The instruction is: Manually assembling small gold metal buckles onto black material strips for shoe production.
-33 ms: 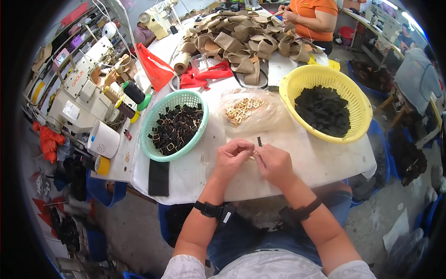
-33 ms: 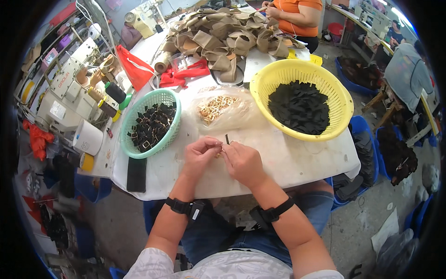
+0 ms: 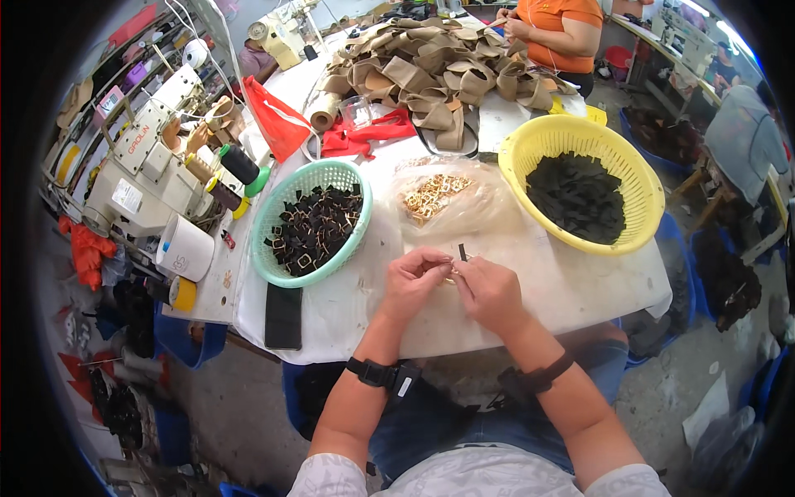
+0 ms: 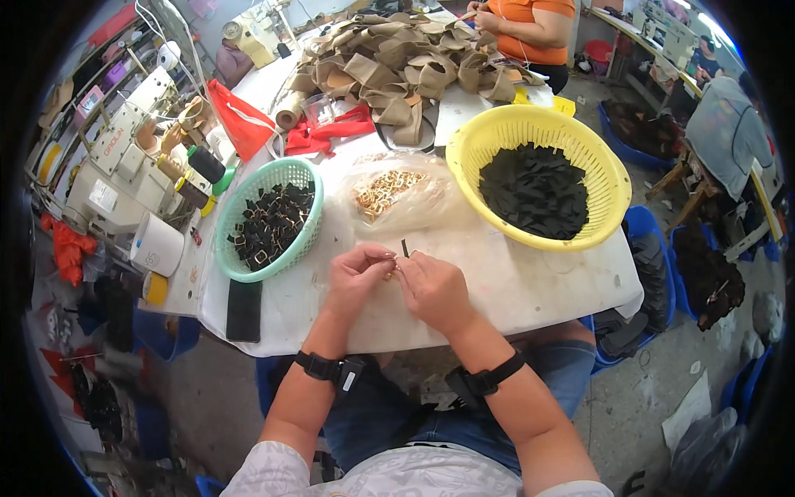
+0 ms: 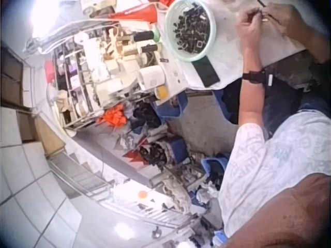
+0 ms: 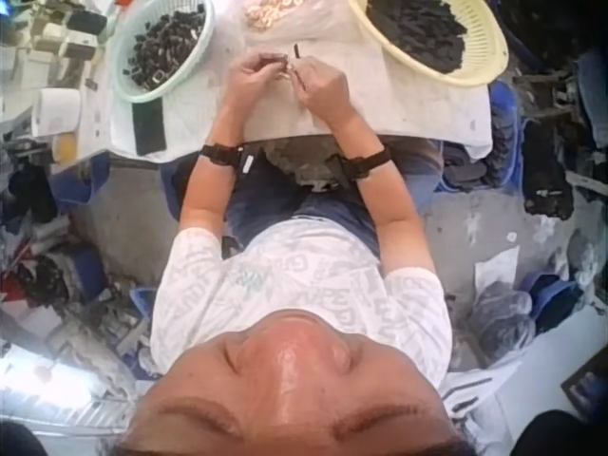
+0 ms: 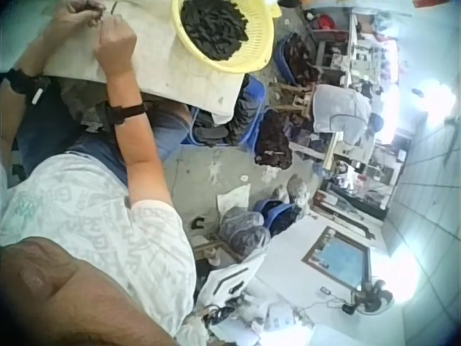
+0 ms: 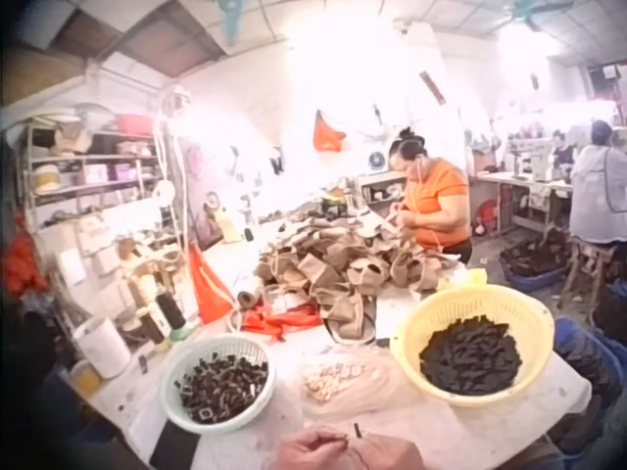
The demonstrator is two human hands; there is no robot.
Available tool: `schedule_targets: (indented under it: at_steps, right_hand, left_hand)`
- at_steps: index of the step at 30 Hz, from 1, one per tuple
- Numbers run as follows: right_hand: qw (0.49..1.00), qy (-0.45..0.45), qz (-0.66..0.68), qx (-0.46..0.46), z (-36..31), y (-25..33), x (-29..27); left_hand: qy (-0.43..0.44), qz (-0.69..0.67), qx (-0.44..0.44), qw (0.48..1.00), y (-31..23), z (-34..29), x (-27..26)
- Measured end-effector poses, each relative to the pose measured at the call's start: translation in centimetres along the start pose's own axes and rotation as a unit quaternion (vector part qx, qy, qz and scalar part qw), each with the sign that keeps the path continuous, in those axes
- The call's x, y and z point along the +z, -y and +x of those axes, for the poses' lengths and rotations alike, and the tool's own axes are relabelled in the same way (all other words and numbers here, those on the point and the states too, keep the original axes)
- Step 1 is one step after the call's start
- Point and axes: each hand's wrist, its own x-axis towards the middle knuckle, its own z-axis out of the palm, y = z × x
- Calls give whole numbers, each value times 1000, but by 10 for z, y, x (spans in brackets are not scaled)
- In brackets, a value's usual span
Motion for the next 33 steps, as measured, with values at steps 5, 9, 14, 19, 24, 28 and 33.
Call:
schedule_targets:
  at_steps: [5,9,14,19,24,28,33]
  right_hand:
    - [1000,-3,2,-8,1,1,1]
    - [1000,1,3,2,3,4,-2]
    - [1000,-11,-20,4,1,1,-1]
    - [1000,-24,-13,9,0,-1,0]
    - [1000,-24,-4,14,-1,-3,0]
    - [998,-29,31,41,-2,-3,1]
    - [930,12,276,242,-9,-4,3]
  left_hand:
    - [1,-11,-21,1000,5,0,-6]
    - [-4,-29,-23,999,4,0,-5]
    - [1,-36,-20,999,-3,-1,-1]
    - [19,3,-37,999,-2,-2,1]
    - [32,5,-53,998,-1,-3,-2]
    - [30,20,-57,998,-1,-3,-2]
    - [39,36,-47,997,0,-3,1]
